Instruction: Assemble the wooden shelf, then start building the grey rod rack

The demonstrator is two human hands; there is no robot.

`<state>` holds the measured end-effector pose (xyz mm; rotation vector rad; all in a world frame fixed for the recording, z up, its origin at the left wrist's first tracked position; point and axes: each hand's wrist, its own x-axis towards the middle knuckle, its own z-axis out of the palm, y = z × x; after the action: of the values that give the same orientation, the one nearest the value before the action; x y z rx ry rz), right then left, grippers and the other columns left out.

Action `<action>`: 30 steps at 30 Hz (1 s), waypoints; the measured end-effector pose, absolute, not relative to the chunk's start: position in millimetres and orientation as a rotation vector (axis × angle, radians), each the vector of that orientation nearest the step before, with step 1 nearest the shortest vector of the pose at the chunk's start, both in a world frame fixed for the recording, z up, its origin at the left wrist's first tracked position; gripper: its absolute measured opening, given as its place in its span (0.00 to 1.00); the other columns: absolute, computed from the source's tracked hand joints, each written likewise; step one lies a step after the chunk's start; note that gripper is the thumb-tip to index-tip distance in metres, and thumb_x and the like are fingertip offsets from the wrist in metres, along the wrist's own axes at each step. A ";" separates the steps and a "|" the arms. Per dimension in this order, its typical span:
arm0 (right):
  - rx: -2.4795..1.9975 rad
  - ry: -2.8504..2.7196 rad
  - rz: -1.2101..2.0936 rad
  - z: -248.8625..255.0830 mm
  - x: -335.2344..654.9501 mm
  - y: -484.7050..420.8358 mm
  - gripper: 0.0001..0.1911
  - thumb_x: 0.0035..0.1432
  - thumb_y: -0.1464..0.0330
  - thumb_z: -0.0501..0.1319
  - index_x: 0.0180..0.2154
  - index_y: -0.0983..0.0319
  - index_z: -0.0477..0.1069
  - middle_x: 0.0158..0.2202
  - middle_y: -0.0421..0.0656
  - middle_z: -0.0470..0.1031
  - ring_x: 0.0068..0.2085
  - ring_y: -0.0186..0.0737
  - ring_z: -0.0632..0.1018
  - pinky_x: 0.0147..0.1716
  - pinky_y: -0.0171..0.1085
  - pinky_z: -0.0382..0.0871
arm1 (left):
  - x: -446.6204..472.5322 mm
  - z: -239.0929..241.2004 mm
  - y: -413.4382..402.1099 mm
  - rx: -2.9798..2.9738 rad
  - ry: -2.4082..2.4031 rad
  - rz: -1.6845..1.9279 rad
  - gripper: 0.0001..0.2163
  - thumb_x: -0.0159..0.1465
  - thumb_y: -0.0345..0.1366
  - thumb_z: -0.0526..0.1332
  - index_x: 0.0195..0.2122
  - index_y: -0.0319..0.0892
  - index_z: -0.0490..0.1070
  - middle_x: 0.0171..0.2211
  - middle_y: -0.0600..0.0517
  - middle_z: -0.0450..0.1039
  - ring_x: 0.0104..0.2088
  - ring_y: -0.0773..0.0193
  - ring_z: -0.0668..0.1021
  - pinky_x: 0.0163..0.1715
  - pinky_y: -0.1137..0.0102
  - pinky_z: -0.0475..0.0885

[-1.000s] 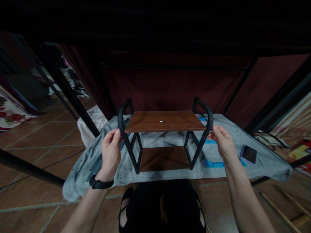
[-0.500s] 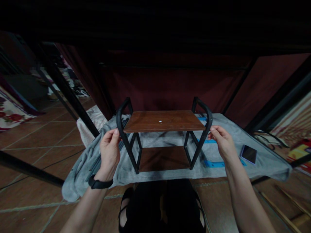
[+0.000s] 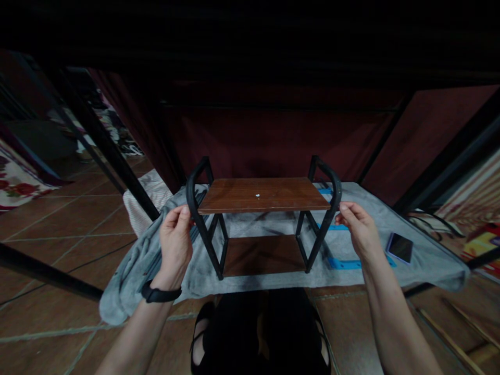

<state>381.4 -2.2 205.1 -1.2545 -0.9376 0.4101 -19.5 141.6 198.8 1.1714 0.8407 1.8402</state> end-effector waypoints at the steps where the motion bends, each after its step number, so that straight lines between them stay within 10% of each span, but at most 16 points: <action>1: -1.256 -0.947 0.416 204.9 381.5 -2.8 0.18 0.52 0.51 0.69 0.35 0.56 0.75 0.25 0.37 0.72 0.27 0.35 0.72 0.30 0.36 0.70 | -19.0 199.6 141.7 1.171 0.841 1.847 0.11 0.57 0.45 0.70 0.33 0.44 0.77 0.29 0.56 0.72 0.28 0.71 0.71 0.31 0.75 0.66; 30: -1.265 -0.957 0.407 199.5 381.7 -4.6 0.17 0.54 0.50 0.66 0.34 0.57 0.74 0.24 0.37 0.71 0.26 0.35 0.72 0.29 0.36 0.69 | -17.9 196.3 139.5 1.142 0.813 1.849 0.12 0.54 0.44 0.73 0.34 0.44 0.77 0.32 0.56 0.74 0.31 0.70 0.73 0.33 0.75 0.67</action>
<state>381.7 -4.6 199.5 -1.2651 -0.9571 0.4073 -17.9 139.5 196.3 1.1415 0.8132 1.8493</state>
